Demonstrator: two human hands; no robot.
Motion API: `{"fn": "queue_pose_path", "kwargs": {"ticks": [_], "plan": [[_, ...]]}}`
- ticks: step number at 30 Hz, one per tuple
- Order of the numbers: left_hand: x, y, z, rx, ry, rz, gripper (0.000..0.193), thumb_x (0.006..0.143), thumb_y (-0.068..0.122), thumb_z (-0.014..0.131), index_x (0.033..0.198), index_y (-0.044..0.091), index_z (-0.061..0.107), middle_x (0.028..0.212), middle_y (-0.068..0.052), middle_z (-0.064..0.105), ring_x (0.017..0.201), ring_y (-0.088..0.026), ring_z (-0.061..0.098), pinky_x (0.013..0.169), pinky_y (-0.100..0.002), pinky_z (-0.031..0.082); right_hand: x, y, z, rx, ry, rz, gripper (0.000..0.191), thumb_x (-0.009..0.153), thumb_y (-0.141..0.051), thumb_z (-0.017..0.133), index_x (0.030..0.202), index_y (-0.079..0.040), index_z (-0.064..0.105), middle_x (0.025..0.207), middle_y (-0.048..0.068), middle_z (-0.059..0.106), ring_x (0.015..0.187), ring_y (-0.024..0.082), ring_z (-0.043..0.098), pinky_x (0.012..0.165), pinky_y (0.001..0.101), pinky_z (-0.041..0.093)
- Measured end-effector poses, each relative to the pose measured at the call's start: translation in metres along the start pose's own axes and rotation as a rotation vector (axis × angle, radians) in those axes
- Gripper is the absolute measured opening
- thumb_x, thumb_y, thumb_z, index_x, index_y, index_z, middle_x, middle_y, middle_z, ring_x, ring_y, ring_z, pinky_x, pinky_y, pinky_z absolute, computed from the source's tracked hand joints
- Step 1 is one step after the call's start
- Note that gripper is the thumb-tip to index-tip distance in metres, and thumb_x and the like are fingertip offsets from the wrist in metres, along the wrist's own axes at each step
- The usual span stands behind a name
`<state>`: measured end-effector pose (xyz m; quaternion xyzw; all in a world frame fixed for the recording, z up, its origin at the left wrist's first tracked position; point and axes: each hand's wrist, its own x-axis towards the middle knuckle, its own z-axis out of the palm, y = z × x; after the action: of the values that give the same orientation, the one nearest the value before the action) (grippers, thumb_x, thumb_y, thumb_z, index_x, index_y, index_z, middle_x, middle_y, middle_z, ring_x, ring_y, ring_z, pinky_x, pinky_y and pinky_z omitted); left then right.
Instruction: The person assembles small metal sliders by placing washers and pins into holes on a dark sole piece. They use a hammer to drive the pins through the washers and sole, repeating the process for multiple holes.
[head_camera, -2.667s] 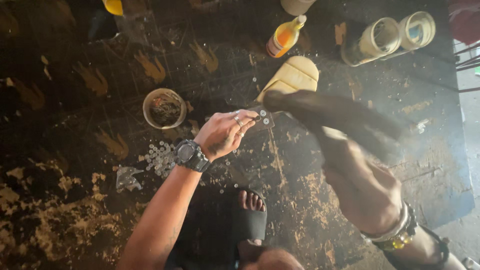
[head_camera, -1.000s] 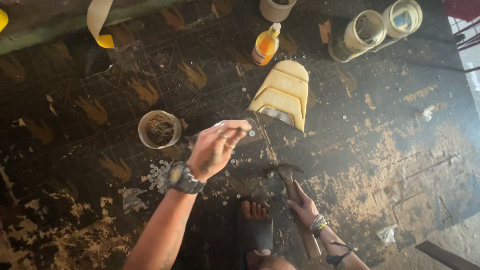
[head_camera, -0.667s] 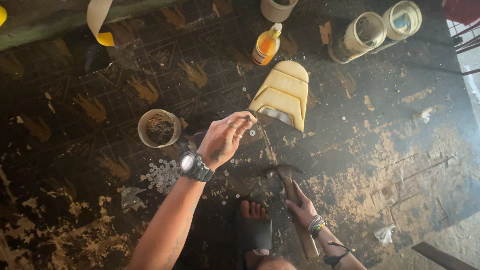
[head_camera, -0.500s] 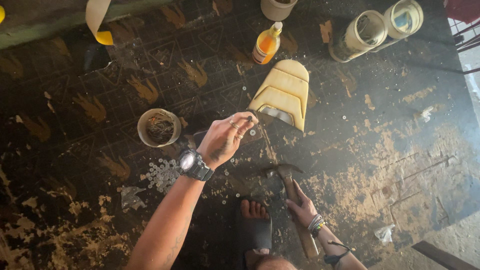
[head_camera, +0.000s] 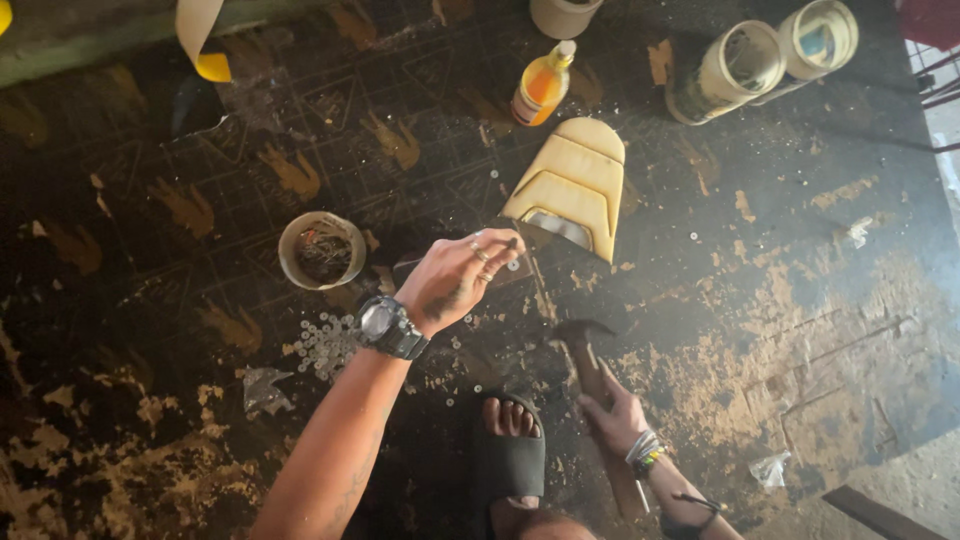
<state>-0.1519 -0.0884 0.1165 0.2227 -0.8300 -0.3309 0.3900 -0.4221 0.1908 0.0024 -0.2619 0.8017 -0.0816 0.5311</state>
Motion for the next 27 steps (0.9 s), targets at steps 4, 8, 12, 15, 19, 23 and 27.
{"fn": "queue_pose_path", "kwargs": {"ticks": [4,8,12,15,19,23,27], "plan": [[0.0,0.001,-0.001,0.037,-0.099,-0.067,0.034,0.092,-0.006,0.064,0.122,0.007,0.057,0.114,-0.006,0.072,0.093,-0.02,0.076,0.074,-0.03,0.063,-0.028,-0.038,-0.026,0.101,0.132,-0.282,0.081,0.085,-0.029,0.076,0.15,-0.003,0.037,0.108,0.018,0.073,0.08,0.024,0.077,0.066,0.0388,0.066],[0.002,0.003,-0.005,-0.027,-0.187,-0.172,0.032,0.097,-0.004,0.059,0.127,0.006,0.057,0.105,-0.004,0.071,0.09,-0.016,0.076,0.072,-0.029,0.062,-0.071,-0.09,-0.065,0.379,0.065,-0.36,0.084,0.085,-0.024,0.068,0.154,-0.007,0.024,0.108,0.019,0.072,0.075,0.025,0.078,0.063,0.0371,0.067],[0.001,0.003,-0.006,-0.033,-0.135,-0.151,0.029,0.095,0.003,0.061,0.123,0.009,0.06,0.108,-0.006,0.073,0.089,-0.023,0.074,0.071,-0.034,0.06,-0.121,-0.16,-0.106,-0.093,0.246,-0.421,0.066,0.095,-0.013,0.064,0.155,-0.008,0.04,0.109,0.015,0.078,0.078,0.024,0.076,0.057,0.0327,0.061],[-0.001,0.002,-0.005,-0.177,-0.166,-0.238,0.027,0.1,0.001,0.056,0.126,0.009,0.059,0.11,-0.004,0.071,0.092,-0.02,0.076,0.073,-0.033,0.061,-0.157,-0.208,-0.122,-0.269,0.434,-1.24,0.061,0.107,-0.008,0.061,0.161,-0.007,0.031,0.116,0.013,0.071,0.082,0.021,0.073,0.063,0.0303,0.06],[0.001,-0.004,-0.002,0.118,-0.154,-0.001,0.035,0.087,-0.001,0.064,0.121,0.009,0.062,0.117,-0.008,0.067,0.095,-0.028,0.072,0.074,-0.038,0.06,-0.156,-0.256,-0.112,-1.034,0.228,-0.435,0.031,0.094,-0.016,0.066,0.124,-0.019,0.056,0.09,0.001,0.074,0.053,0.018,0.065,0.043,0.0344,0.054],[0.0,-0.007,0.0,0.117,-0.167,-0.011,0.035,0.083,-0.002,0.066,0.117,0.008,0.065,0.109,-0.008,0.067,0.089,-0.028,0.07,0.072,-0.039,0.06,-0.161,-0.252,-0.12,-0.761,0.331,-1.185,0.058,0.09,-0.01,0.069,0.145,-0.007,0.05,0.094,0.01,0.071,0.047,0.015,0.062,0.036,0.0316,0.048],[-0.001,-0.009,0.002,0.152,-0.082,0.085,0.025,0.089,-0.002,0.065,0.113,0.005,0.063,0.116,-0.007,0.068,0.094,-0.029,0.07,0.07,-0.039,0.058,-0.155,-0.231,-0.122,-0.74,0.432,-1.168,0.046,0.097,-0.013,0.065,0.14,-0.013,0.049,0.107,0.01,0.068,0.063,0.015,0.064,0.051,0.0289,0.05]]}}
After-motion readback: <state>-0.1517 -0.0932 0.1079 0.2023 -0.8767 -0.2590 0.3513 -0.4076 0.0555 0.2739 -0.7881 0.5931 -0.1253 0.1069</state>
